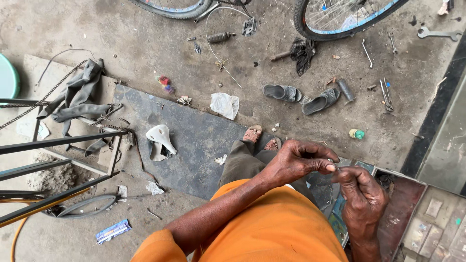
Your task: The person assembles small metal parts, including a bolt and washer, then installs them onto the bicycle handlebar brake lever. They tighten the assembly by hand and test the brake lever function.
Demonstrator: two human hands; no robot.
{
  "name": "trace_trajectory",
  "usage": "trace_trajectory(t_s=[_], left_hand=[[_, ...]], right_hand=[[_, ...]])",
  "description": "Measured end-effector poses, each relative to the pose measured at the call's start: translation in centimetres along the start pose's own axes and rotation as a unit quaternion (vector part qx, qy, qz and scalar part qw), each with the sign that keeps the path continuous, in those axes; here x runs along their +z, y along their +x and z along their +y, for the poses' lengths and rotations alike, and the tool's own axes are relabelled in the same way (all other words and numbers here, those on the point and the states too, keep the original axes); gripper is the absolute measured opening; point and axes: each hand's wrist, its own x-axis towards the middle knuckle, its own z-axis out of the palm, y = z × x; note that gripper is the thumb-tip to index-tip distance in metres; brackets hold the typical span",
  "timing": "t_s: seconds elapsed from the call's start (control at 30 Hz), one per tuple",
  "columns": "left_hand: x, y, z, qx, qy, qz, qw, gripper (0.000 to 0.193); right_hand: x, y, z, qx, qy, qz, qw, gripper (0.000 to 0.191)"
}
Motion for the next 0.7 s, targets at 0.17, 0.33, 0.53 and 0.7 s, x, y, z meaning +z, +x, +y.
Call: trace_trajectory(t_s=[0.17,0.33,0.53,0.7], left_hand=[[1.4,2.5,0.9,0.047,0.025,0.008,0.999,0.026],[1.9,4.4,1.3,0.098,0.060,-0.039,0.993,0.022],[2.2,5.3,1.5,0.116,0.074,-0.053,0.989,0.026],[1.8,5.8,2.7,0.088,0.127,-0.028,0.988,0.026]], right_hand=[[-1.6,2.8,-1.0,0.022,0.017,-0.006,1.000,0.028],[-2.4,4.1,-2.2,0.088,0.123,0.014,0.988,0.030],[-2.7,5.2,-2.6,0.146,0.132,0.062,0.978,0.026],[-2.5,5.4,-1.5,0.077,0.149,0.003,0.986,0.021]])
